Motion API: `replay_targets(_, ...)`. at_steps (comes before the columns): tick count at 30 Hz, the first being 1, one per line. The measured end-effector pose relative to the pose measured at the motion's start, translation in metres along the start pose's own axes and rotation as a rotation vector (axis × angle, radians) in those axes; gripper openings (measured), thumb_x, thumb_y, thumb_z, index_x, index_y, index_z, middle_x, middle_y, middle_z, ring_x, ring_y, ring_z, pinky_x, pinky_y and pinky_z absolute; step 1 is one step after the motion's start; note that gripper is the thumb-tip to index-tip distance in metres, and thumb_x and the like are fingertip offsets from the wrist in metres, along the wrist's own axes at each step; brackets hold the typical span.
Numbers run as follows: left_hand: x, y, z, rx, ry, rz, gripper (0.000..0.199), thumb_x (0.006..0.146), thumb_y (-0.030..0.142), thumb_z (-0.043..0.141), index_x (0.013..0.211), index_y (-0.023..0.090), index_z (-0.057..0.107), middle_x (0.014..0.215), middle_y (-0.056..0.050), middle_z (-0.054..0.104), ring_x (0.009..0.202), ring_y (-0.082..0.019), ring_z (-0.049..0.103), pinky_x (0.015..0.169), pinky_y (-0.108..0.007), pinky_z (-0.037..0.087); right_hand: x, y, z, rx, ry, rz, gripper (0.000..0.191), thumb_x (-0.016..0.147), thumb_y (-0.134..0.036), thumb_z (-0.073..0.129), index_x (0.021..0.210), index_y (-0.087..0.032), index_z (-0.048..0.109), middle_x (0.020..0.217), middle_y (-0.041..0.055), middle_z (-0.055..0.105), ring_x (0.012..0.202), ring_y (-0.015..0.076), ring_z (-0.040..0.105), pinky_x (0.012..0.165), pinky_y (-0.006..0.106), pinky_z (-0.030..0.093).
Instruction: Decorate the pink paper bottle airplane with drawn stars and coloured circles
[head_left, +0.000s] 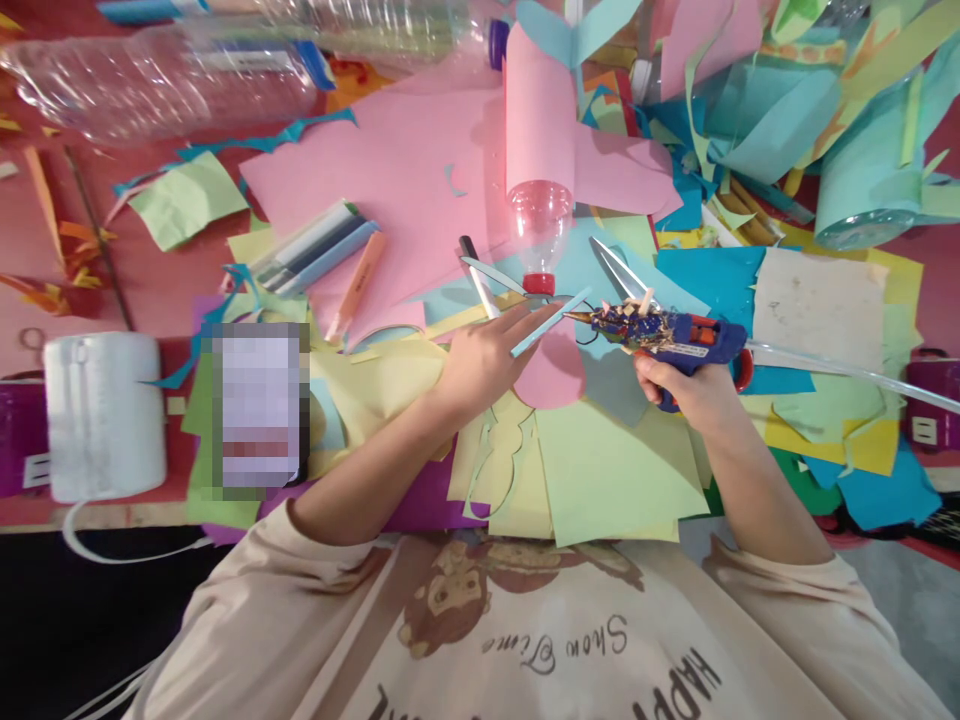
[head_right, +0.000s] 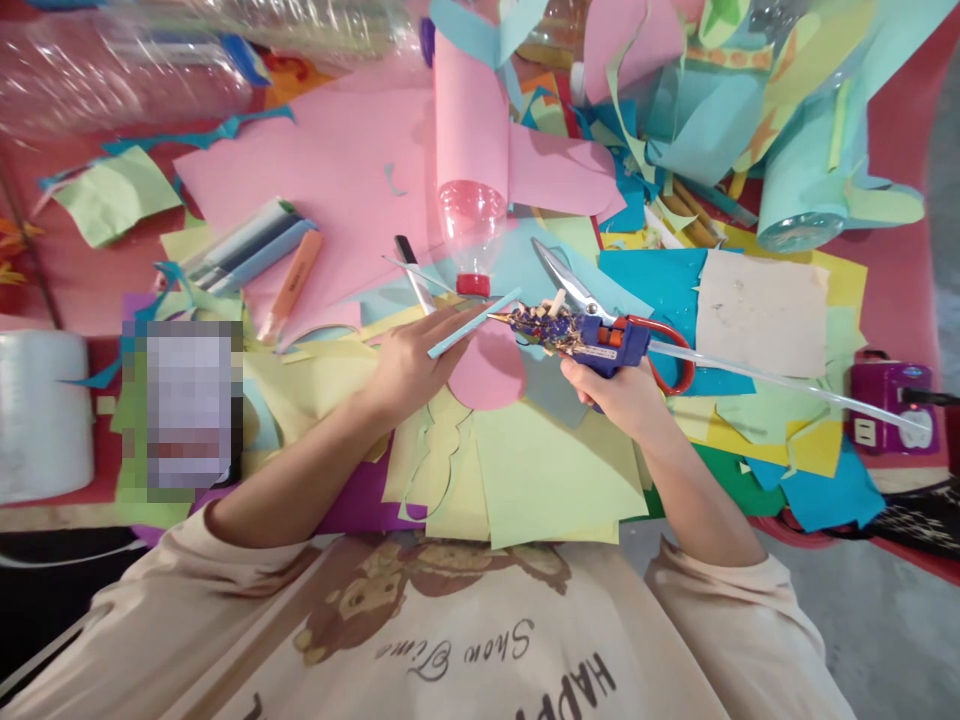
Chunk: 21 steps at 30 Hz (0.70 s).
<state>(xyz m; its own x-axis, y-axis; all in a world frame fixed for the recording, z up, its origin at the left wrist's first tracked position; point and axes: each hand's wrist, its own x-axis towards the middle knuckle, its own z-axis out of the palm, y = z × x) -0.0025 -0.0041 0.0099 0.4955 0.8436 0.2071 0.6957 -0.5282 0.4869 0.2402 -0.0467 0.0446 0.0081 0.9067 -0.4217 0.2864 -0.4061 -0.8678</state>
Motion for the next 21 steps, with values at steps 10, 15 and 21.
replay_targets(10, 0.0, -0.0013, 0.0022, -0.002, 0.051, 0.021, 0.038, 0.099, 0.027, 0.036, 0.132, 0.023, 0.056, 0.11, -0.009, 0.069, 0.075, -0.013, 0.067, 0.068, -0.023, 0.052, 0.0008, -0.0028, 0.0017, 0.038, 0.023, -0.001, 0.019, 0.075, -0.033, 0.063, 0.063, -0.02, 0.055, 0.048, -0.0025, 0.05, 0.046, 0.0106, 0.044, 0.049, 0.027, 0.038)
replay_targets(15, 0.0, -0.0015, 0.0017, 0.0, 0.058, 0.032, 0.038, 0.099, 0.027, 0.036, 0.131, 0.023, 0.056, 0.112, -0.009, 0.069, 0.076, -0.013, 0.068, 0.068, -0.023, 0.052, 0.0008, -0.0019, 0.0002, 0.011, 0.049, 0.008, 0.021, 0.075, -0.034, 0.064, 0.061, -0.021, 0.055, 0.049, -0.0022, 0.051, 0.046, 0.0108, 0.046, 0.049, 0.027, 0.039)
replay_targets(21, -0.0009, -0.0026, 0.0023, -0.028, 0.039, -0.001, 0.037, 0.099, 0.029, 0.037, 0.129, 0.022, 0.058, 0.116, -0.01, 0.068, 0.084, -0.014, 0.068, 0.074, -0.025, 0.053, 0.0013, 0.0005, -0.0015, 0.009, 0.045, -0.001, 0.023, 0.075, -0.036, 0.064, 0.062, -0.021, 0.055, 0.049, -0.0019, 0.051, 0.046, 0.0115, 0.046, 0.049, 0.028, 0.038)
